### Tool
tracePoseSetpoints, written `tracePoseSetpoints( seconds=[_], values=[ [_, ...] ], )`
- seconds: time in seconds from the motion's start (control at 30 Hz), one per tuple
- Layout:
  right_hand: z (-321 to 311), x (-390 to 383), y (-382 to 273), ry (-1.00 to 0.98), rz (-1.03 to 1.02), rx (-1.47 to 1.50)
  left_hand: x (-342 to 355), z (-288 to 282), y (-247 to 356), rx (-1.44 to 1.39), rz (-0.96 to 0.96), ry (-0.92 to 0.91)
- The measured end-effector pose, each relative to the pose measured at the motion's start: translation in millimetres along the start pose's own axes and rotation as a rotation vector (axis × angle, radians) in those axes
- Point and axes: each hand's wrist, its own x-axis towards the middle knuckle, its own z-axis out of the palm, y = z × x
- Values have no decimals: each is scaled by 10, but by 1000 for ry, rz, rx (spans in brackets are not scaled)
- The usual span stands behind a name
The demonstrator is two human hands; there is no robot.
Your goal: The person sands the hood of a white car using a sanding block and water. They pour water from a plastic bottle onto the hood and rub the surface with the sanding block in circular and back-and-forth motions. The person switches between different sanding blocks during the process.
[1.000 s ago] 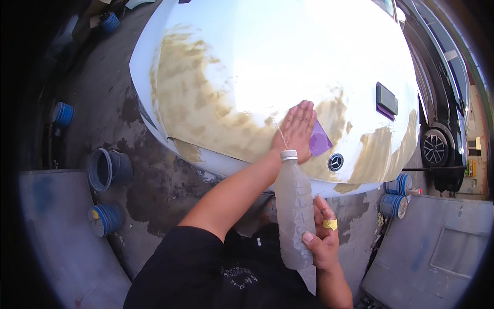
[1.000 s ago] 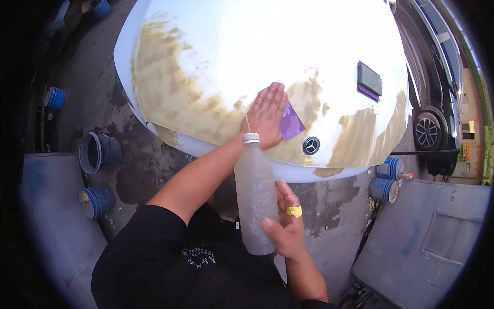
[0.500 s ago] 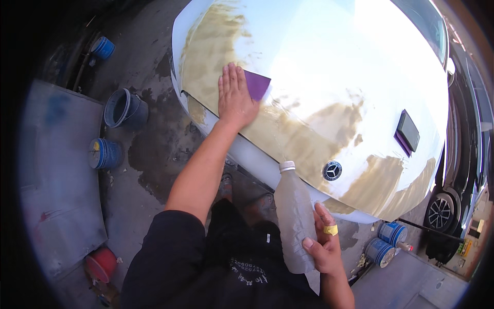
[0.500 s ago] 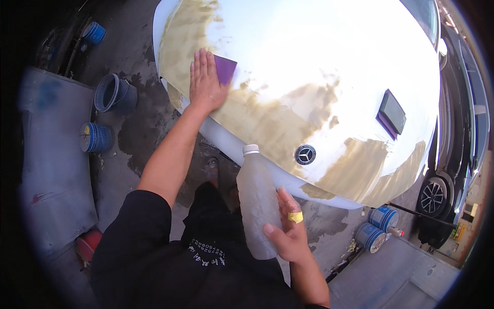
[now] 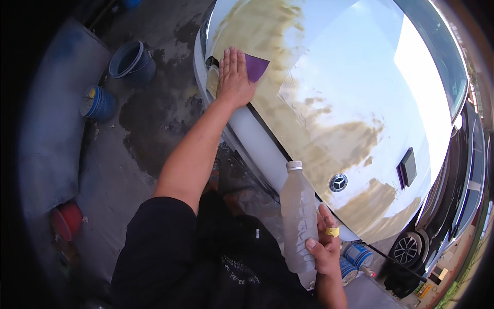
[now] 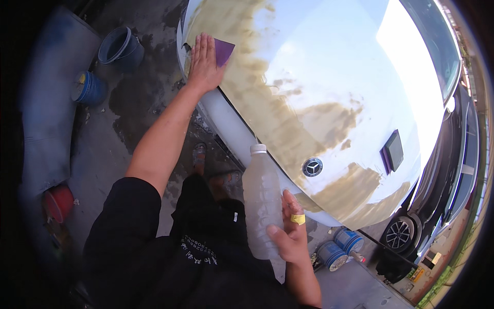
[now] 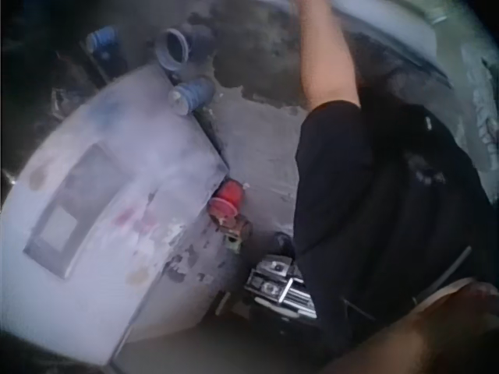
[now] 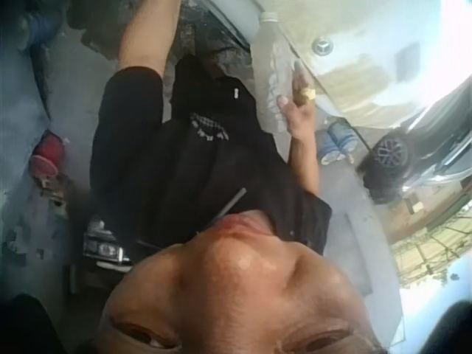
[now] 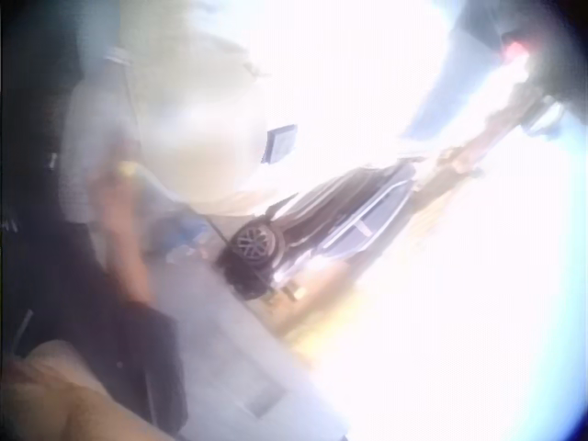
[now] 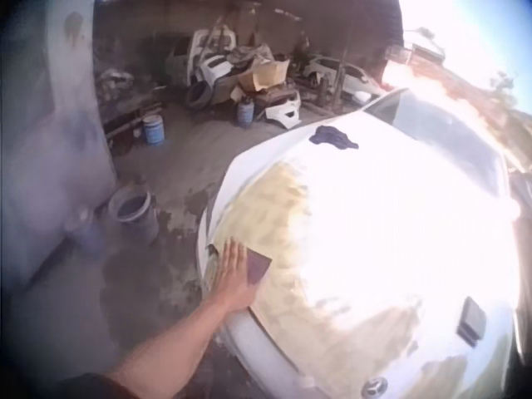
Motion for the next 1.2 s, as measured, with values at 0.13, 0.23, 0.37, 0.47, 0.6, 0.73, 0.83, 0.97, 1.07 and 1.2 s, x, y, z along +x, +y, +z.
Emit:
tracePoseSetpoints(
  seconds=[0.13,0.23,0.37,0.47,0.6,0.73,0.83,0.97,1.07,1.2],
  values=[
    [-29,5,-6,39,-23,-75,-1037,-30,992,-211,39,-117],
    [26,58,-115,45,4,-64,-1541,197,1317,-177,107,-109],
    [-85,26,-67,63,-25,-78,-849,45,845,-242,12,-30],
    [-130,-53,5,69,-47,-92,-19,151,-78,-88,-28,114],
    [-192,-143,58,72,-32,-91,-41,169,-216,-94,48,102],
    [-185,-168,-36,103,-7,-46,-1256,75,1040,-216,153,-74],
    [-177,-153,-103,111,-23,-73,-1986,220,1662,-86,291,-48],
    [-271,-171,-91,148,-80,-128,-1507,97,1234,-325,212,-72],
    [-314,-256,-79,175,-71,-107,-557,64,309,-117,163,55],
    [-396,-352,-48,225,-80,-51,70,207,-519,11,192,185]
  ],
)
